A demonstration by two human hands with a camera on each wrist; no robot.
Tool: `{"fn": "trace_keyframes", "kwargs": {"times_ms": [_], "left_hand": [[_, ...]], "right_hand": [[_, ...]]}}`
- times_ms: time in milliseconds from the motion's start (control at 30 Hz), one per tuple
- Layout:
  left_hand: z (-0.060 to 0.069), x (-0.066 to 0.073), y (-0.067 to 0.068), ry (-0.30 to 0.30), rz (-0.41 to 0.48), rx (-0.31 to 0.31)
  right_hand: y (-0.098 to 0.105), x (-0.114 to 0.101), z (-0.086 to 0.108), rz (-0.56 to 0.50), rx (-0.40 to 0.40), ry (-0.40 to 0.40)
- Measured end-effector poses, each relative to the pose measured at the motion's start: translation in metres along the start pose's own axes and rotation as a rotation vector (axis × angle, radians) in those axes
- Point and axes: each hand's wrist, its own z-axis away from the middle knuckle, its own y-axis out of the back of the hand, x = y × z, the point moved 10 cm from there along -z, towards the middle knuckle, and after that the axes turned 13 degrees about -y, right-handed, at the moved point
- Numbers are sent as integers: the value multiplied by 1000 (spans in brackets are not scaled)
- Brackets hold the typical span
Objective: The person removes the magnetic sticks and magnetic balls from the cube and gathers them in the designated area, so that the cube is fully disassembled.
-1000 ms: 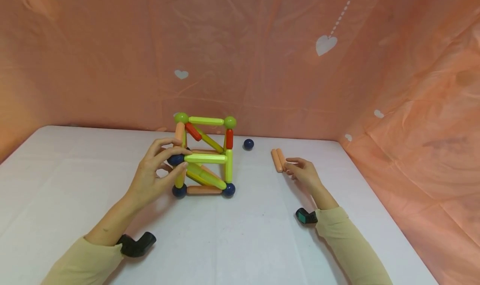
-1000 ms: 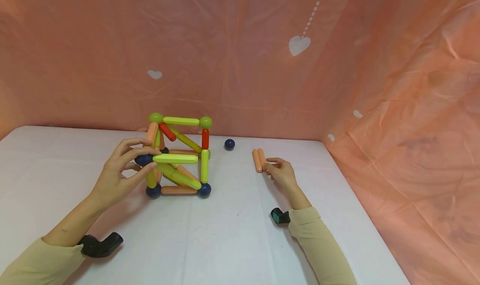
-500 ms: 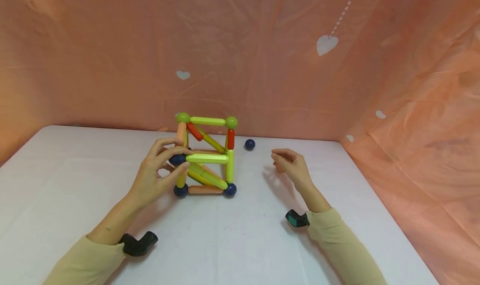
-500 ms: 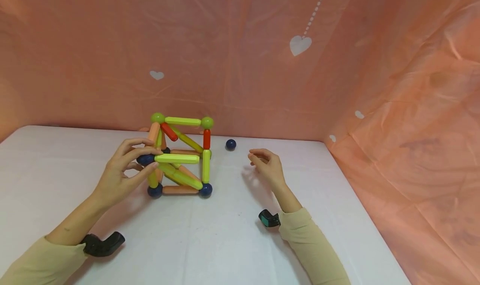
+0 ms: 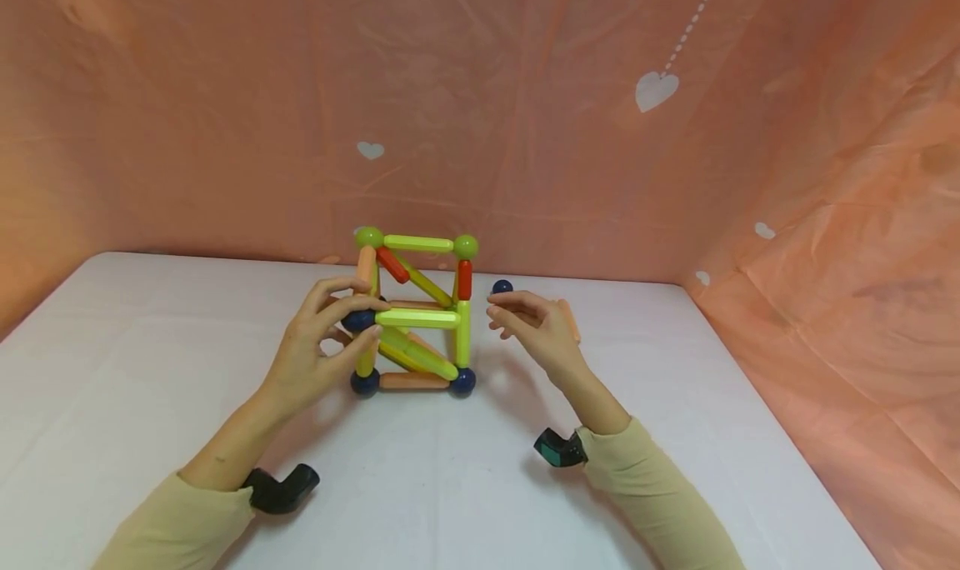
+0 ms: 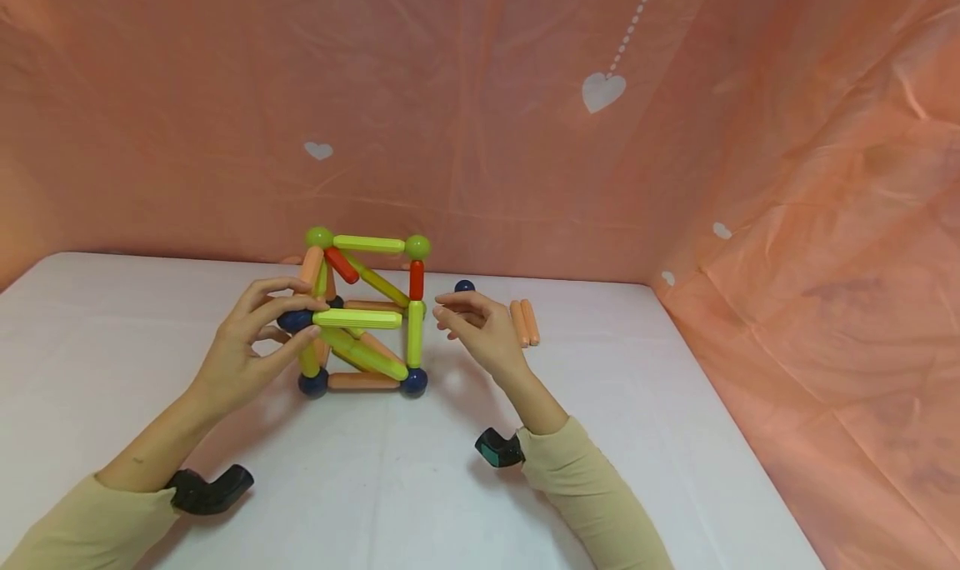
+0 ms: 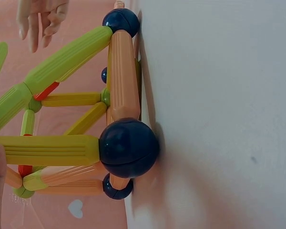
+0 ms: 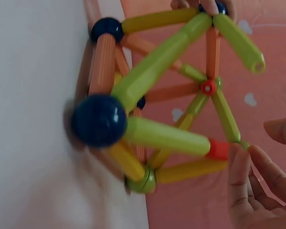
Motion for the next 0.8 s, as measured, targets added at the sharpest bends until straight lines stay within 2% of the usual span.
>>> {"fn": "trace_keyframes", "kwargs": {"times_ms": [333,600,800], "left_hand": [[0,1,0,-13,2,5],[0,5,3,-27,-29,-2],[0,6,8,13,-52,-7]], "right_hand": [[-24,-14,5,-20,-77,29],[-51,-27,15,-22,-205,77],[-67,-38,18,32,-236,146]]}}
